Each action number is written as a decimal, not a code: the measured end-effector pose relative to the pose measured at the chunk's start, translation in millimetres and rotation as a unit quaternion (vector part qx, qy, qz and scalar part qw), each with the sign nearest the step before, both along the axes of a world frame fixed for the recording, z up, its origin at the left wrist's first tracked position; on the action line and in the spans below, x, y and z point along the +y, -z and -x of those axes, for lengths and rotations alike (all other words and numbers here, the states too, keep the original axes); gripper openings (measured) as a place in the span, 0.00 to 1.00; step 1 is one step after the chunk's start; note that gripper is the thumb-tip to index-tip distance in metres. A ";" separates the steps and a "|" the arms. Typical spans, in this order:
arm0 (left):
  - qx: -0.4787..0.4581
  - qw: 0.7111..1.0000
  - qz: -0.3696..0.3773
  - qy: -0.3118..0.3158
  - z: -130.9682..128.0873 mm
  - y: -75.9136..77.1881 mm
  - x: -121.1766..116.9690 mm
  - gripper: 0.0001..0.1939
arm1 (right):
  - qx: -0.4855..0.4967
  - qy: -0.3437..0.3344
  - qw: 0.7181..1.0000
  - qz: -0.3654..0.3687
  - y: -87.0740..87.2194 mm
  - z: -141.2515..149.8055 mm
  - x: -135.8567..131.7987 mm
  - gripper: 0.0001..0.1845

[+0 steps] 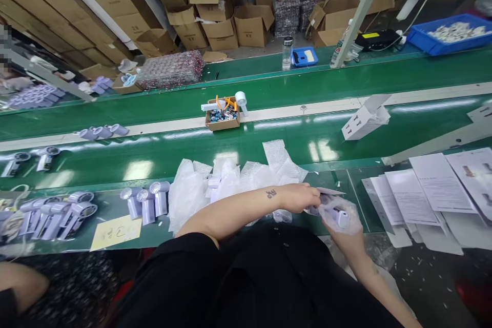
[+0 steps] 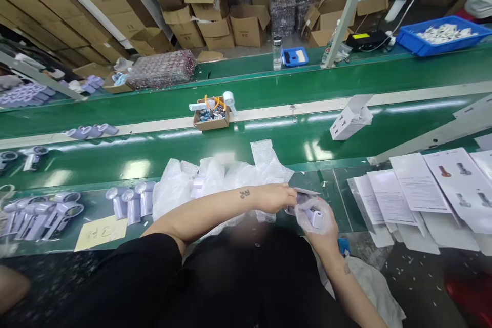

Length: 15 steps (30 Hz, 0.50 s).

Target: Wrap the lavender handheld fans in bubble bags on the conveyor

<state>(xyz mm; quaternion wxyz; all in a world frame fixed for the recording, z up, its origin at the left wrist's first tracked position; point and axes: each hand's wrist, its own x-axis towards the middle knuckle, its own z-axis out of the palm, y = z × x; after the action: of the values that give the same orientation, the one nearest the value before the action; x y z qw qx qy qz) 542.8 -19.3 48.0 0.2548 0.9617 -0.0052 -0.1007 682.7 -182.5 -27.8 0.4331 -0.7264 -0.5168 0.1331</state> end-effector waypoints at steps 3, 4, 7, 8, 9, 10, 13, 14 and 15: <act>0.011 0.998 -0.049 -0.046 14.9 -0.2 -1.3 0.07 | -0.084 -0.079 0.985 0.131 -9.5 -10.2 5.7 0.32; 0.000 0.996 -0.043 -0.074 18.2 0.9 -3.5 0.11 | -0.118 -0.107 0.974 0.164 -14.1 -14.7 9.1 0.34; -0.046 0.979 -0.036 -0.194 20.3 5.9 -16.5 0.24 | -0.145 -0.184 0.955 0.185 -23.9 -28.2 21.6 0.37; -0.057 0.969 -0.056 -0.232 17.9 7.5 -22.8 0.26 | -0.117 -0.210 0.954 0.181 -23.8 -32.0 25.9 0.38; -0.067 0.958 -0.085 -0.264 14.0 8.6 -29.5 0.27 | -0.075 -0.233 0.953 0.179 -21.5 -35.3 30.0 0.39; -0.079 0.949 -0.114 -0.285 9.0 9.0 -35.9 0.26 | -0.026 -0.245 0.953 0.175 -17.2 -38.2 33.7 0.40; -0.109 0.935 -0.156 -0.299 -5.8 7.1 -48.6 0.24 | 0.108 -0.215 0.957 0.158 2.1 -44.2 41.8 0.37; -0.114 0.936 -0.158 -0.293 -8.9 6.7 -49.8 0.26 | 0.138 -0.201 0.957 0.156 8.1 -45.6 43.4 0.35; -0.117 0.938 -0.159 -0.285 -10.5 7.4 -49.4 0.28 | 0.161 -0.189 0.956 0.156 13.0 -46.7 44.7 0.33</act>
<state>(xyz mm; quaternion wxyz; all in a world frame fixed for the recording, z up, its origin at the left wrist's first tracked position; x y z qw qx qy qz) 553.3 -68.7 40.7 0.1146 0.9559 0.2552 0.0896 729.4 -137.8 -40.8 0.3584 -0.6430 -0.5409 0.4068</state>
